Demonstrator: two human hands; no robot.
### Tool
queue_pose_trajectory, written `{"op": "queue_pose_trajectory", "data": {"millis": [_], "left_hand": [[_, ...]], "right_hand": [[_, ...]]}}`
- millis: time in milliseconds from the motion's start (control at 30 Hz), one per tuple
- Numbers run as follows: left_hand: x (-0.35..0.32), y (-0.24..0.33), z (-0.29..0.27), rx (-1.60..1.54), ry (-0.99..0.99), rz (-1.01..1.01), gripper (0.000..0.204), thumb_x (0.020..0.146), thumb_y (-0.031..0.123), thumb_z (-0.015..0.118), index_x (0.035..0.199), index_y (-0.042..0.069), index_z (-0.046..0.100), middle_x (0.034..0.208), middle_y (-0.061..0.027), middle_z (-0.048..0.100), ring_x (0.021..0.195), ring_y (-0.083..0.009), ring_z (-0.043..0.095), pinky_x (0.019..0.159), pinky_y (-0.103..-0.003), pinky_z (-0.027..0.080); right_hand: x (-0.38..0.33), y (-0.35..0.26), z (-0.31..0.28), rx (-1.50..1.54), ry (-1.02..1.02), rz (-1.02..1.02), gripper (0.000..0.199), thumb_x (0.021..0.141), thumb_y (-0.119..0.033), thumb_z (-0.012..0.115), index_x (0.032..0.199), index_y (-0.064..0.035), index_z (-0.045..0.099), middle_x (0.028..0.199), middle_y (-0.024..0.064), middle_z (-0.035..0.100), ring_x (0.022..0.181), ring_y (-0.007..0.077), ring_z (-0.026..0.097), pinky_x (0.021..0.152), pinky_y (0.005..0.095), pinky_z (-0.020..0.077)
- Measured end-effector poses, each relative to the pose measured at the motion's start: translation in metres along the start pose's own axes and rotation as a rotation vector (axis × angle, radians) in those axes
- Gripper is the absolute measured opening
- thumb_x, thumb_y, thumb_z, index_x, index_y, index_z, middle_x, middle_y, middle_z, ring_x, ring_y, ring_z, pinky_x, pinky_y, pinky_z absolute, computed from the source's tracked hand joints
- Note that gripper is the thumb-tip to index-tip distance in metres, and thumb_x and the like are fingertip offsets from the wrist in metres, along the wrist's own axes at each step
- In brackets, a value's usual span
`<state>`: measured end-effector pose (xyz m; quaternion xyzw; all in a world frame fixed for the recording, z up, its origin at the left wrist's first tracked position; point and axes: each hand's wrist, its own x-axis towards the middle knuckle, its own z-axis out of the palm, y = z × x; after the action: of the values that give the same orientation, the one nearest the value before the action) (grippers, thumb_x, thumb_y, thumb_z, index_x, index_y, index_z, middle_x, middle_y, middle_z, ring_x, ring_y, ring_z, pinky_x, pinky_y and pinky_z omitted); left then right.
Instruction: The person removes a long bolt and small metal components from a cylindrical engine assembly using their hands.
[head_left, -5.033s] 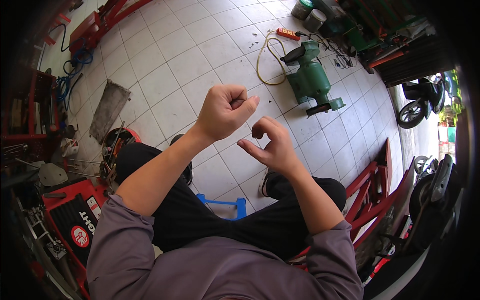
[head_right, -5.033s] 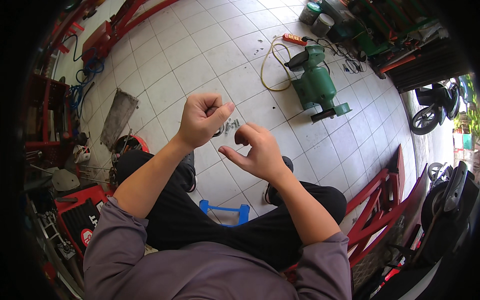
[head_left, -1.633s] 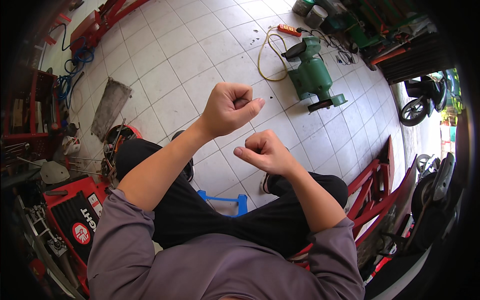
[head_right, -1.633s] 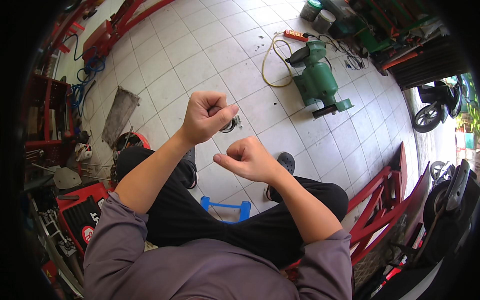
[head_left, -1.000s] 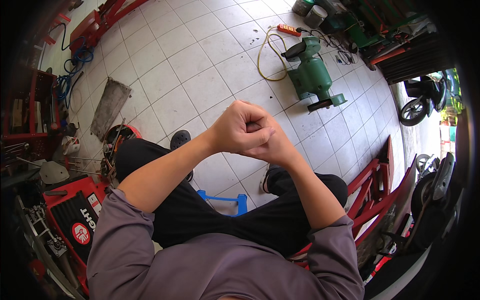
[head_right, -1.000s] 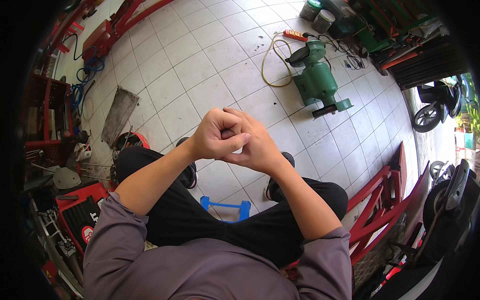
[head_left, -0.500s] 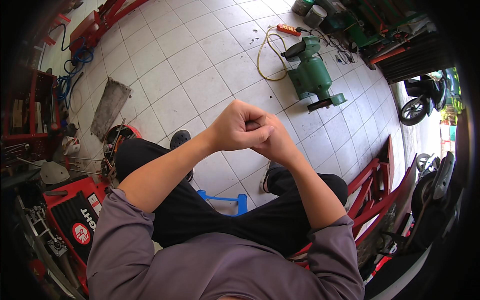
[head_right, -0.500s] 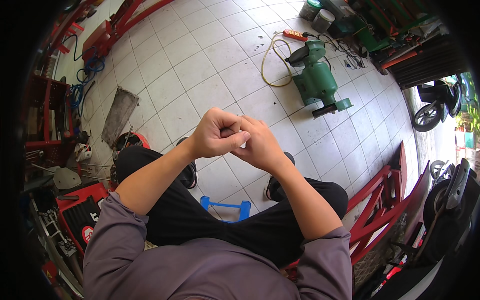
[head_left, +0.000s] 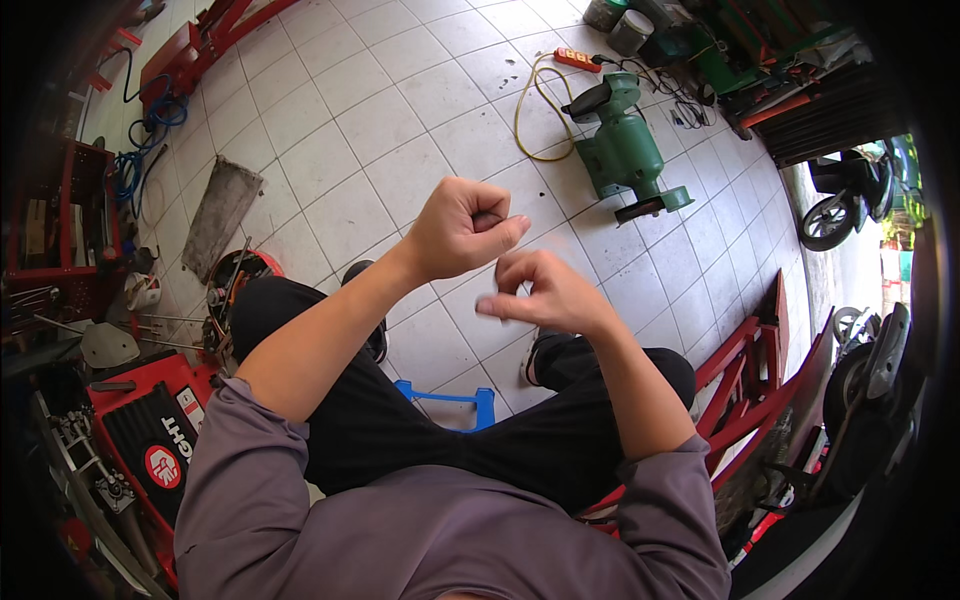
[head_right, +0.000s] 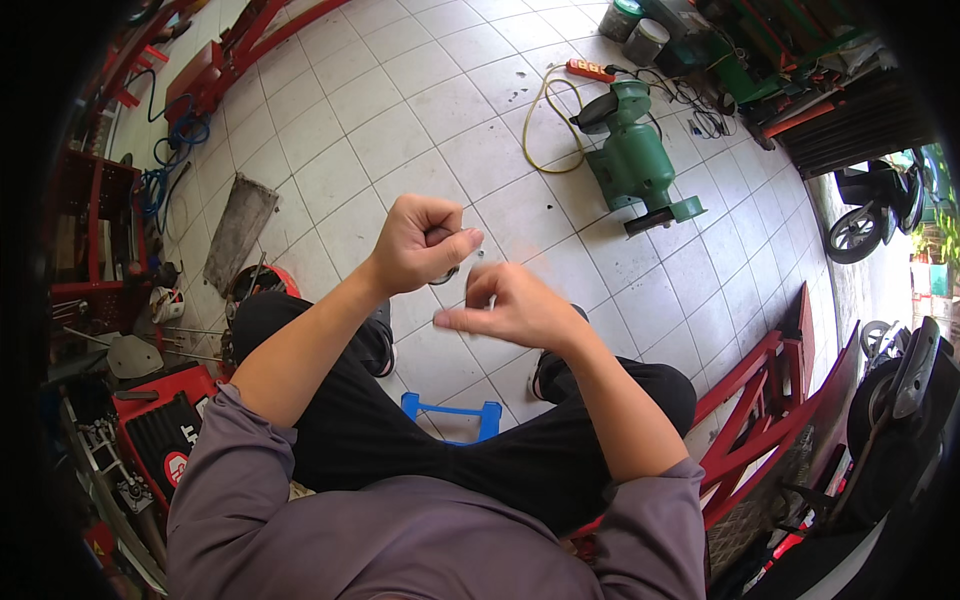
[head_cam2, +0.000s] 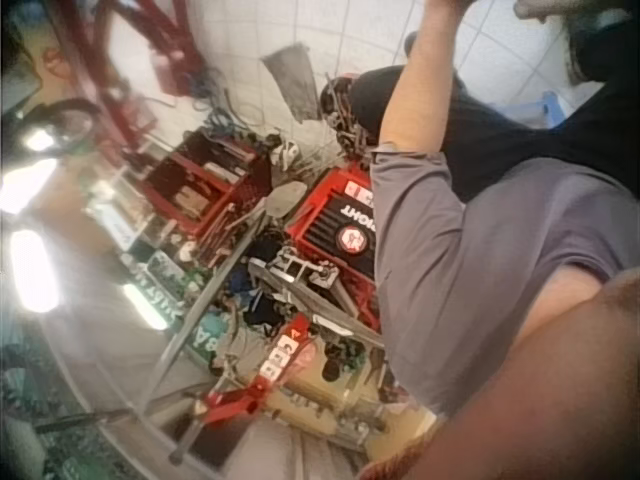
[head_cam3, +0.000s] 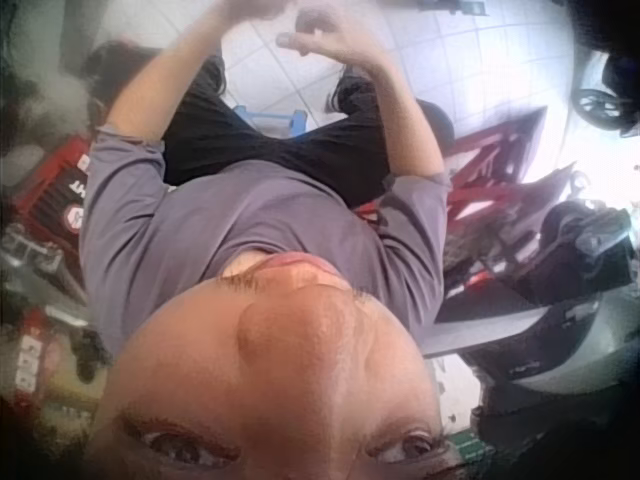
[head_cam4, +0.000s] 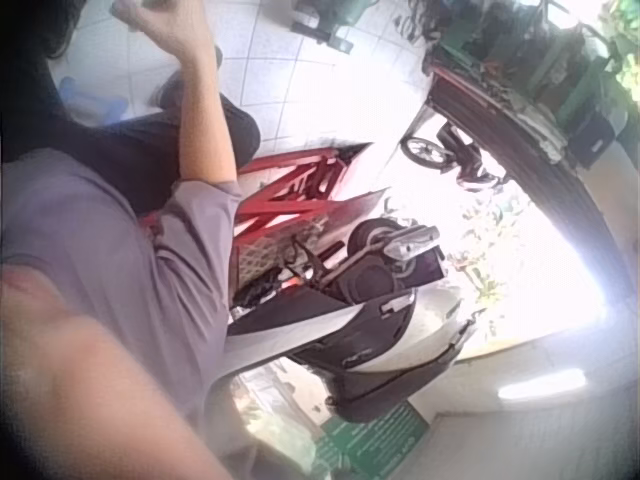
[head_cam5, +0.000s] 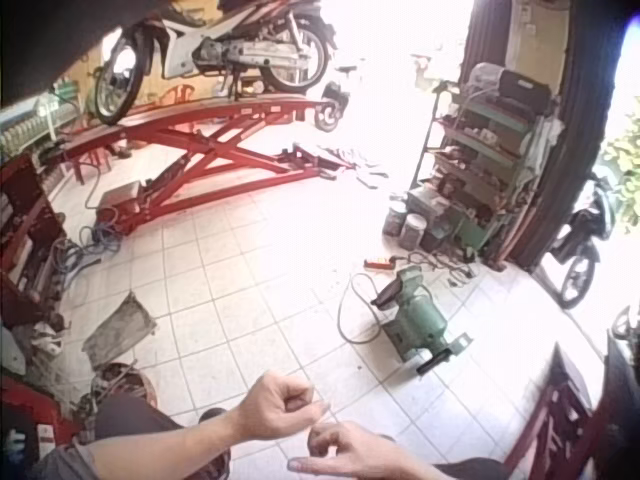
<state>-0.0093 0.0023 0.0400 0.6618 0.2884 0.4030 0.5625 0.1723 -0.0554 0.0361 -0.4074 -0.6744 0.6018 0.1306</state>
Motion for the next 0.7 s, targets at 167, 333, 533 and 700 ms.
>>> {"op": "queue_pose_trajectory", "data": {"millis": [167,333,533,700], "left_hand": [[0.007,0.002,-0.002,0.016,0.03,0.016,0.047,0.084,0.004,0.066,0.054,0.011,0.031,0.051,0.0096,0.027,0.05,-0.0016,0.024,0.042,-0.024,0.019],[0.005,0.003,0.0,-0.012,0.022,0.032,0.046,0.084,0.004,0.065,0.054,0.011,0.031,0.051,0.0095,0.026,0.05,-0.0019,0.024,0.043,-0.025,0.018],[0.0,0.002,0.014,-0.031,-0.066,0.007,0.043,0.081,0.003,0.066,0.054,0.011,0.034,0.05,0.008,0.027,0.049,-0.0028,0.025,0.044,-0.025,0.019],[-0.002,0.005,0.022,-0.115,-0.121,-0.006,0.042,0.079,0.003,0.066,0.054,0.009,0.033,0.052,0.0053,0.034,0.051,-0.0047,0.029,0.046,-0.026,0.023]], "right_hand": [[-0.011,-0.011,0.015,0.247,-0.234,0.038,0.049,0.083,-0.043,0.075,0.062,-0.0015,0.061,0.063,0.0021,0.058,0.06,0.0097,0.051,0.054,0.0275,0.0384],[-0.004,-0.002,-0.005,0.07,0.34,-0.025,0.043,0.076,-0.035,0.083,0.072,-0.0009,0.058,0.071,0.0019,0.054,0.064,0.012,0.044,0.056,0.0289,0.0391],[0.005,0.007,-0.006,-0.194,0.567,-0.174,0.061,0.068,-0.028,0.086,0.115,-0.005,0.056,0.105,0.011,0.061,0.093,0.0253,0.058,0.08,0.0361,0.0494],[0.006,0.003,-0.002,-0.329,0.444,-0.228,0.068,0.064,-0.024,0.086,0.123,-0.0062,0.054,0.116,0.0136,0.061,0.109,0.0336,0.057,0.091,0.0418,0.0476]]}}
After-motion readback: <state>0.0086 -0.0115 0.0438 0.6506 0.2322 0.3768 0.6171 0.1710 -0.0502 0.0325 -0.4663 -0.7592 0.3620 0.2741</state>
